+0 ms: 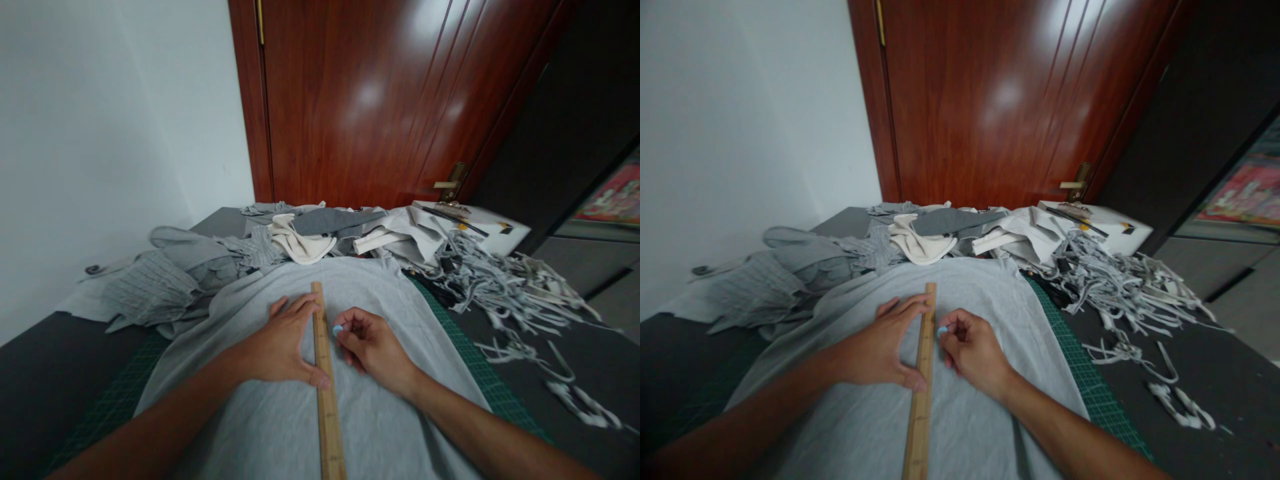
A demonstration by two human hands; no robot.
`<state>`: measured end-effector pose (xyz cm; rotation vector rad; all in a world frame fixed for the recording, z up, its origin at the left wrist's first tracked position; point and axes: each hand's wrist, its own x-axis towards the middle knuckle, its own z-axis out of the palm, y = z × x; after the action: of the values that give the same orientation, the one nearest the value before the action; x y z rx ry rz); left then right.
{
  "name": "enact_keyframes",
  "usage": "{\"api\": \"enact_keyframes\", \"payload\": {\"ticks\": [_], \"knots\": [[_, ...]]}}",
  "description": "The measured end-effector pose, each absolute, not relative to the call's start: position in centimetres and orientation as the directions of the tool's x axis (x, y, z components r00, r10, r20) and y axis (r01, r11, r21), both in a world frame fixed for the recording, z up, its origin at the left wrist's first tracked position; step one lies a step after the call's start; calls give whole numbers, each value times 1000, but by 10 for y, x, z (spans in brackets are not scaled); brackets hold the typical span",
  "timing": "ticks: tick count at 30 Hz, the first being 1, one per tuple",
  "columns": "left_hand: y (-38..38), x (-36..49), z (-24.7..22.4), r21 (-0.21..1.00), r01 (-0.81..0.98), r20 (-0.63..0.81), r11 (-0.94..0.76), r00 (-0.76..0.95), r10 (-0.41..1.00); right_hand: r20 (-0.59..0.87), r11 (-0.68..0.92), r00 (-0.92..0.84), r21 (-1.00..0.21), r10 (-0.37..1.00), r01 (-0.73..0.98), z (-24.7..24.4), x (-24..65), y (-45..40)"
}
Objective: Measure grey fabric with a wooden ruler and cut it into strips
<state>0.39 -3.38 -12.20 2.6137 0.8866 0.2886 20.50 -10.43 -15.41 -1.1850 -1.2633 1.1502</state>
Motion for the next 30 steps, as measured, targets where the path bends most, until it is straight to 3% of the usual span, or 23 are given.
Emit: {"api": "enact_keyframes", "payload": {"ticks": [30], "knots": [[-32,2,-124,432,505,115,-747,791,601,91,92,-27,-995,995,40,-158,206,-104]]}}
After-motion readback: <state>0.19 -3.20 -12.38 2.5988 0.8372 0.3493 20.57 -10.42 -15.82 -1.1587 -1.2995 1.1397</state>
